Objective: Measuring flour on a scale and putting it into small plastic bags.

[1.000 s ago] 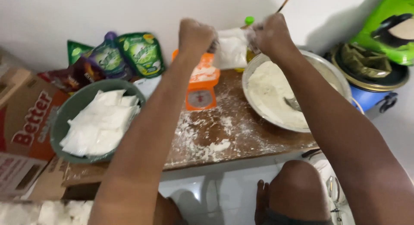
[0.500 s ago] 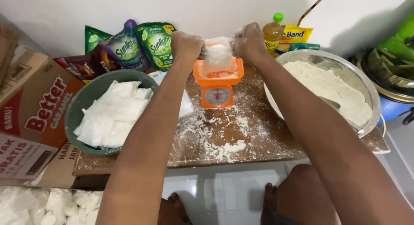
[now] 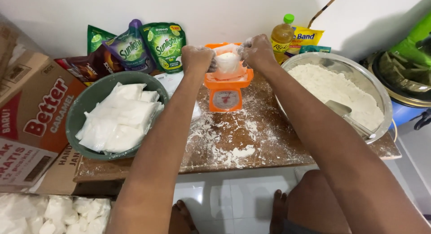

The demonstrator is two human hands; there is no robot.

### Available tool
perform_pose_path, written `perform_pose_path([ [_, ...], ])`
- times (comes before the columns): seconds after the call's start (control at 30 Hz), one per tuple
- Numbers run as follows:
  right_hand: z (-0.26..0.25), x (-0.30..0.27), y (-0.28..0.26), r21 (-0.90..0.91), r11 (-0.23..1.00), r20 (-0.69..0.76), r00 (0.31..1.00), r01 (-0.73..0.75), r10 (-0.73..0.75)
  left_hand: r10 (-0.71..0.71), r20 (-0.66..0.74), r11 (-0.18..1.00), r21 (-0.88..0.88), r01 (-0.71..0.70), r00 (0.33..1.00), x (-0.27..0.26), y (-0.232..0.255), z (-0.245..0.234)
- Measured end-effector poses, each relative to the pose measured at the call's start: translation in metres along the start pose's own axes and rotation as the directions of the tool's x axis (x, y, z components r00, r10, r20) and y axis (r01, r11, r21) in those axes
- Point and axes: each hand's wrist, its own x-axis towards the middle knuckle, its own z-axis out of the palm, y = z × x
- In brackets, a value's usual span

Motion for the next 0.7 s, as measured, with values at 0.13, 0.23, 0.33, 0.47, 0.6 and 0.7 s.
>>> perform_pose_path([
  [0.13, -0.004, -0.014, -0.013, -0.007, 1.0, 0.046, 0.999, -0.026, 0.026, 0.008, -0.005, 0.999, -0.045, -0.009, 1.0, -0.01, -0.004, -0.003],
  [0.23, -0.005, -0.021, -0.014, -0.02, 0.999, 0.067, 0.997, -0.03, 0.031, 0.051, 0.013, 0.998, -0.032, -0.051, 0.999, -0.011, -0.017, -0.004],
  [0.33, -0.005, -0.026, -0.004, 0.15, 0.989, 0.058, 0.998, -0.01, 0.002, 0.339, -0.122, 0.927, 0.21, -0.309, 0.933, 0.0, -0.049, 0.005],
  [0.47, -0.008, -0.031, -0.004, 0.12, 0.993, 0.099, 0.995, -0.016, 0.004, 0.366, -0.118, 0.922, 0.18, -0.342, 0.923, 0.006, -0.058, 0.006],
  [0.6, -0.001, -0.027, 0.012, 0.121, 0.992, 0.091, 0.996, -0.015, 0.003, 0.439, -0.075, 0.892, 0.158, -0.424, 0.895, 0.015, -0.075, 0.01],
  [0.7, 0.004, -0.023, 0.017, 0.08, 0.997, 0.062, 0.998, 0.008, -0.013, 0.433, -0.097, 0.897, 0.151, -0.417, 0.896, 0.01, -0.069, 0.01],
])
